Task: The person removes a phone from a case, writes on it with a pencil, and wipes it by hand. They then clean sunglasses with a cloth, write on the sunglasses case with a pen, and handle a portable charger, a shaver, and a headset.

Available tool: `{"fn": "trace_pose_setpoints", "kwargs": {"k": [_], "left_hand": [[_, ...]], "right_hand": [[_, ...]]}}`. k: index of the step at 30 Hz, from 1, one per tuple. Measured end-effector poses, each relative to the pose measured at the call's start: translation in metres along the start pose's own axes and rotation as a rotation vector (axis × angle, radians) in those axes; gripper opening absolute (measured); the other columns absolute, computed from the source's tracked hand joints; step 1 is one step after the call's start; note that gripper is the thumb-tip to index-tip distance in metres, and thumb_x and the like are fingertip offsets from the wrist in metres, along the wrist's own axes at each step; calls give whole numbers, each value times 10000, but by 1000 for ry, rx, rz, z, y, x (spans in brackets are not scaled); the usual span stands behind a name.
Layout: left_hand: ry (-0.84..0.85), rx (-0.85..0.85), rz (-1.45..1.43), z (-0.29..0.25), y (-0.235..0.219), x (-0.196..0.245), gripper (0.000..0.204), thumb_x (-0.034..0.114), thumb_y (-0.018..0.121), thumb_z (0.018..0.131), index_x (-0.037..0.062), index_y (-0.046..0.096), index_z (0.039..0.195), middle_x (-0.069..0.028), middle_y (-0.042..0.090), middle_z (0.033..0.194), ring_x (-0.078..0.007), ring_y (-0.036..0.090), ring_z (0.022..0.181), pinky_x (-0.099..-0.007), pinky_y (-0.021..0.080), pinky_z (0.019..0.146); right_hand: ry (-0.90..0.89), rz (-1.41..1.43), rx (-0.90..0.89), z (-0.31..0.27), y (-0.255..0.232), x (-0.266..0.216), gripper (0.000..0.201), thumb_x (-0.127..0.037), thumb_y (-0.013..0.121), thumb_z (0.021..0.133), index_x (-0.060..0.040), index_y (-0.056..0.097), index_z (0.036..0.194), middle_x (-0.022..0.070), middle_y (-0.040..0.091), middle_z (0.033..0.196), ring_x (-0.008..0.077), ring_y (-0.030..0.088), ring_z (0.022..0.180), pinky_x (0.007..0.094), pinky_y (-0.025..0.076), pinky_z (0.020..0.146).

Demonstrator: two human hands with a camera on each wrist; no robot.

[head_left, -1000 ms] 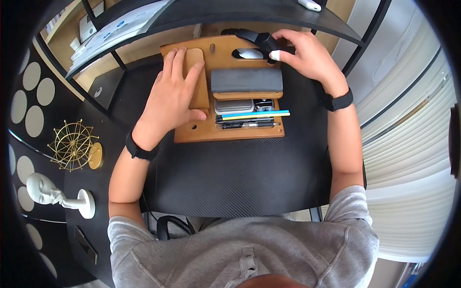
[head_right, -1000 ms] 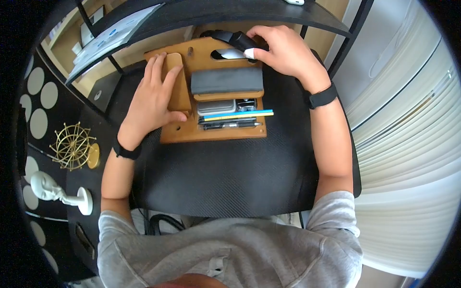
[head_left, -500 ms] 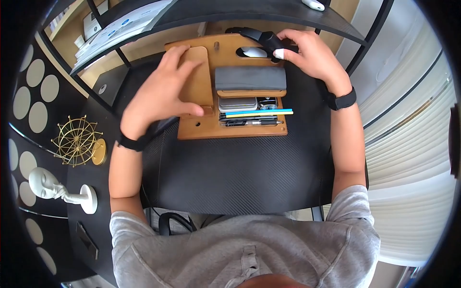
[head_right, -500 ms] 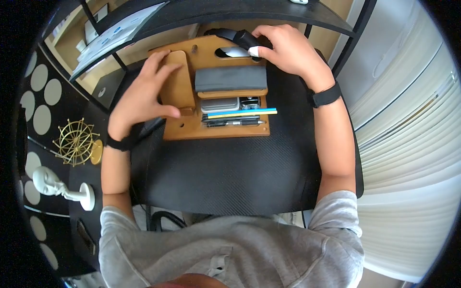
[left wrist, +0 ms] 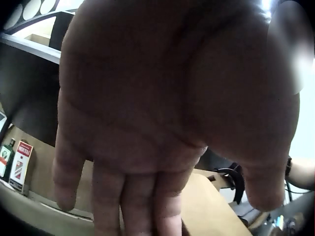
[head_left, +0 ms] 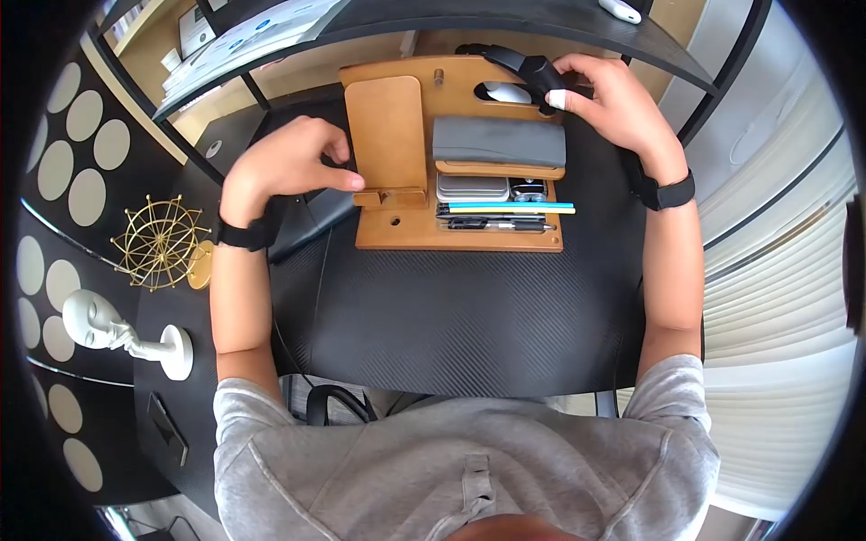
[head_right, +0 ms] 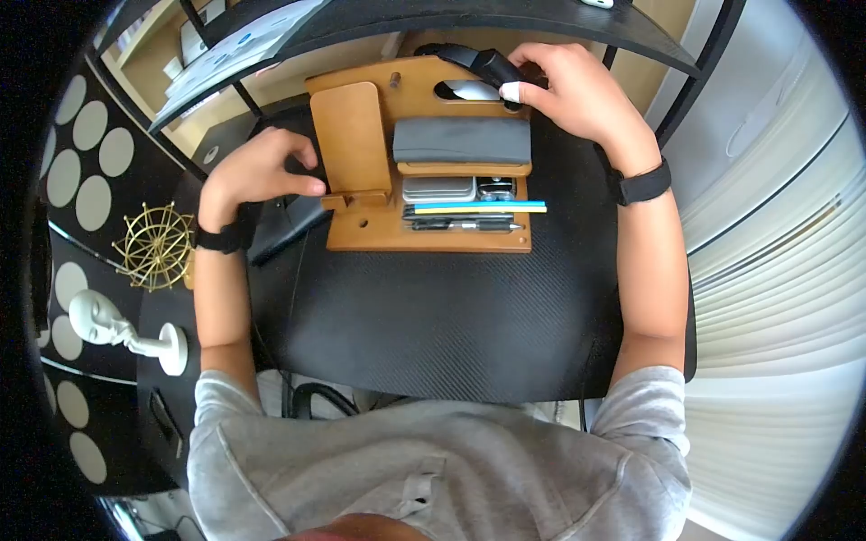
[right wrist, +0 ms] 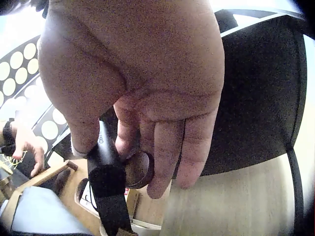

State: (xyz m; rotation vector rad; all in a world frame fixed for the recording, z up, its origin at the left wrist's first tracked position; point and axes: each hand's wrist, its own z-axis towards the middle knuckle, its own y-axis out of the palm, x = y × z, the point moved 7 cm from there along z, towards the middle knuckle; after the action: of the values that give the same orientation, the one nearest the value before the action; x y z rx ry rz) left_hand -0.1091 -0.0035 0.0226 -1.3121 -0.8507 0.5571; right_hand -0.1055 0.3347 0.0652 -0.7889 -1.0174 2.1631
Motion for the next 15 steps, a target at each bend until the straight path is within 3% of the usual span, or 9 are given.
{"fn": "trace_pose_setpoints", "kwargs": {"k": [2,6,7,10,15], "left_hand": [[62,-23,-17,3,13,17,452,355,901,740,-34,728,893,-179,737,845,-320,718,819,-384,551,731],[-29,-166,29,9,29,37,400,271,907,718,-37,722,894,-178,745,848,-319,737,819,-376,565,729],[50,-108,51,9,32,39,372,255,904,710,-25,720,871,-158,726,768,-305,723,739,-375,550,675],[45,-85,125,16,35,39,352,257,906,701,1,717,850,-132,701,699,-302,699,675,-381,530,638],[131,-7,128,19,39,45,310,228,904,693,32,711,836,-101,678,661,-307,679,649,-394,514,623]], "right_hand": [[13,7,7,0,-2,-4,294,-169,766,894,2,707,1125,186,753,955,331,739,885,395,570,796],[-2,20,8,1,-1,-3,290,-171,769,892,5,709,1114,187,753,945,321,741,872,390,571,789],[0,23,5,1,-1,-2,291,-172,769,891,5,710,1114,188,753,945,319,742,873,390,571,790],[-5,24,15,0,-1,-1,297,-176,769,891,6,711,1118,190,753,949,320,743,878,392,573,795],[-32,13,25,0,0,1,310,-189,768,894,9,710,1125,194,755,964,328,744,896,402,577,811]]}}
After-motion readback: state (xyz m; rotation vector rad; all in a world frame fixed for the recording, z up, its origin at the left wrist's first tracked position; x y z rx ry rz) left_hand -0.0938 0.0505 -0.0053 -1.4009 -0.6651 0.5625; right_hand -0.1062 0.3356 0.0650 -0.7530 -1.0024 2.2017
